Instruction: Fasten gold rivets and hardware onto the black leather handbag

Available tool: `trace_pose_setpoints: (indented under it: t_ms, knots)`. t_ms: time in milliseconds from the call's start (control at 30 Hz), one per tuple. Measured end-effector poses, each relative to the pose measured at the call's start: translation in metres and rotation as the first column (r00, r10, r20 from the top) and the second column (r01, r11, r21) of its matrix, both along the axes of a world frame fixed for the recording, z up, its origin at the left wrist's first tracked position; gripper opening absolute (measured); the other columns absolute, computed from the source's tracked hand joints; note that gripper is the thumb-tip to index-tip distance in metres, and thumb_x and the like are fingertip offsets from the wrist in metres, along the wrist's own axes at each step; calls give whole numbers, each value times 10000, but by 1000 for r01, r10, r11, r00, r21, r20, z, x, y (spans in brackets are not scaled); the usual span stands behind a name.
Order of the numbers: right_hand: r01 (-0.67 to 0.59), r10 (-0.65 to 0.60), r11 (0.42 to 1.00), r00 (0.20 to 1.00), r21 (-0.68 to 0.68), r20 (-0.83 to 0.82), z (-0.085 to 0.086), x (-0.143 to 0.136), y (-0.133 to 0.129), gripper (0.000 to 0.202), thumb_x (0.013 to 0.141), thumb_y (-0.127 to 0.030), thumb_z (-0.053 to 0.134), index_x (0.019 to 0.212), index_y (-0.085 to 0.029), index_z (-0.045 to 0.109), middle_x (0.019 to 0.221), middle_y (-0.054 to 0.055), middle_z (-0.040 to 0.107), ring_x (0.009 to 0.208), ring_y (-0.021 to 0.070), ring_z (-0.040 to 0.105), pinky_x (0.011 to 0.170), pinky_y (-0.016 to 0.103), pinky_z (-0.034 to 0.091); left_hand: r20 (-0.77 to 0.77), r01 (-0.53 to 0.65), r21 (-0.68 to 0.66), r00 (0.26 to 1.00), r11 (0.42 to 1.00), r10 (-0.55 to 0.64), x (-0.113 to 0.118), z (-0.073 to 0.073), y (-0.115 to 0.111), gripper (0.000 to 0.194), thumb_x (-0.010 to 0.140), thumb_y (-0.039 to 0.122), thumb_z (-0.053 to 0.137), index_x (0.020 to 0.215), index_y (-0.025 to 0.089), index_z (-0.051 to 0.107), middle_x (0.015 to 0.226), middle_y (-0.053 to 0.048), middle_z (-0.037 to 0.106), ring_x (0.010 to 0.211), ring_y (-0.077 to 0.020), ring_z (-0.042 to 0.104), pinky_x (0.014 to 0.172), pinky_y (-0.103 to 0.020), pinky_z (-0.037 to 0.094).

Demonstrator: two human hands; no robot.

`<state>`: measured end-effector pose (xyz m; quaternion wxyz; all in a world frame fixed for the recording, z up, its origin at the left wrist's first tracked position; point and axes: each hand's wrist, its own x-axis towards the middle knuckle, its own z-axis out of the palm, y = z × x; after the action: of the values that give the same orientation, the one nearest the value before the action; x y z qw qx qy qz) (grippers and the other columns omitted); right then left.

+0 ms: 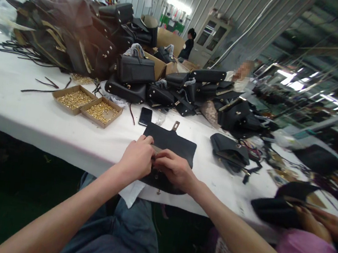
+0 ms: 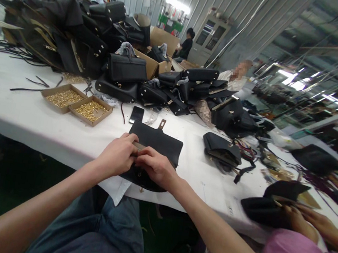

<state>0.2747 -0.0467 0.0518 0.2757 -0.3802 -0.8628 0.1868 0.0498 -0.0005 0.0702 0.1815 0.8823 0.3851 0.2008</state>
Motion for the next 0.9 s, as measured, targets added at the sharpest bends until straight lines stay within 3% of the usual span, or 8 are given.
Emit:
trace_pose_setpoints:
  t_ms: [100, 367, 500, 633, 900]
  knots:
    - [3, -3, 1000, 1000, -14, -11, -1, -4, 0, 144, 1098, -216, 625, 1142, -247, 758, 1193, 86, 710, 1039, 211, 722, 897, 339, 610, -14, 5, -22, 1000, 1000, -5, -2, -1, -1, 195, 882, 145, 663, 795, 218, 821, 1271, -163, 703, 1196, -374, 615, 876, -481, 591]
    - [68, -73, 995, 996, -77, -56, 8, -10, -1, 101, 1074, -229, 687, 1077, -234, 788, 1192, 92, 747, 1062, 232, 728, 931, 370, 592, -69, -77, 78, 994, 994, 82, 6, -6, -17, 235, 853, 87, 642, 1008, 166, 800, 1310, -195, 677, 1185, -381, 598, 858, -509, 543]
    - [102, -112, 986, 991, -132, -70, 12, -11, -3, 81, 1064, -262, 722, 1069, -227, 795, 1118, 76, 768, 1011, 224, 734, 915, 365, 589, 18, -106, 101, 994, 989, 104, 3, -17, -22, 230, 916, 86, 591, 994, 172, 790, 1313, -172, 672, 1212, -367, 595, 909, -530, 546]
    - [92, -102, 987, 992, -129, -75, 11, -12, -2, 89, 1059, -291, 734, 1075, -224, 789, 1093, 75, 766, 988, 227, 732, 899, 372, 593, 184, -87, 34, 980, 996, 80, -5, -27, -20, 232, 973, 121, 602, 957, 206, 817, 1336, -142, 667, 1233, -335, 598, 1038, -511, 564]
    - [95, -101, 990, 994, -104, -46, 10, -17, -5, 70, 1053, -231, 728, 1110, -224, 768, 1143, 69, 748, 1025, 218, 726, 939, 357, 585, 400, -62, -57, 913, 996, 80, -14, -36, -21, 217, 954, 87, 634, 877, 204, 800, 1401, -133, 668, 1352, -321, 597, 1186, -502, 552]
